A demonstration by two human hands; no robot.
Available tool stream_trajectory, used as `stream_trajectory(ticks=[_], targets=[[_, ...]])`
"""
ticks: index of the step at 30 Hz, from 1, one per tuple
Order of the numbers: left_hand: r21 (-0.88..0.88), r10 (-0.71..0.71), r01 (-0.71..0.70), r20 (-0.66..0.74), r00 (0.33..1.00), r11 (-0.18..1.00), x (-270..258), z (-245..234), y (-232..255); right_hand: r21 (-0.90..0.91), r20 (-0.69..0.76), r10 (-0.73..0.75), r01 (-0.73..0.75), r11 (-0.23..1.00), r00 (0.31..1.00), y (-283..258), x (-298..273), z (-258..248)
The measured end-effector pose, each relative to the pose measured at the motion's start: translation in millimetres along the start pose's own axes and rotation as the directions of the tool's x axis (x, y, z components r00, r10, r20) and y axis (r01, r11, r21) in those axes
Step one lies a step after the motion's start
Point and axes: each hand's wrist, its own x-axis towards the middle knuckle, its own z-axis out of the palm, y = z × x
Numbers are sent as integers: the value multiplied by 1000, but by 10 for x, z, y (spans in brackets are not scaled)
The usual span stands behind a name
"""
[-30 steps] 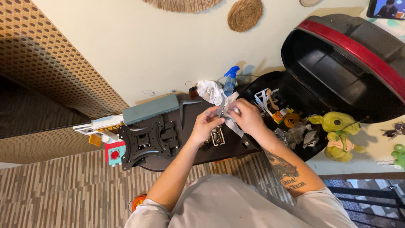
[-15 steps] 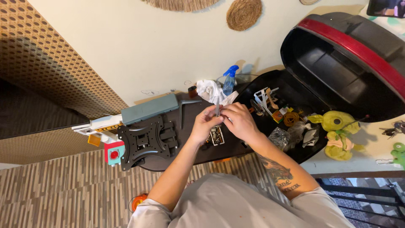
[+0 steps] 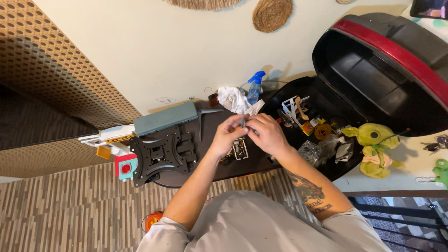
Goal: The person wipes several small metal parts and tools with a white cloth on a table. They handle each item individually, wiping it and placing it into a black storage bin. The person also wipes a larger metal bracket and places it in the bin.
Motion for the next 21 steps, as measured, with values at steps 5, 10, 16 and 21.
stream_trajectory(ticks=[5,10,16,21], targets=[[43,38,-38,-6,999,998,-1,-100,160,-51,-16,-41,41,998,999,121,34,-126],[73,12,-10,-31,999,997,-28,-190,322,28,-24,86,-85,996,996,268,-44,-402],[-10,-75,75,-13,997,997,-14,-211,338,55,4,124,-124,991,992,260,-91,-455],[32,-66,64,58,996,997,4,-108,108,2,46,3,-3,1000,999,193,-80,-260]])
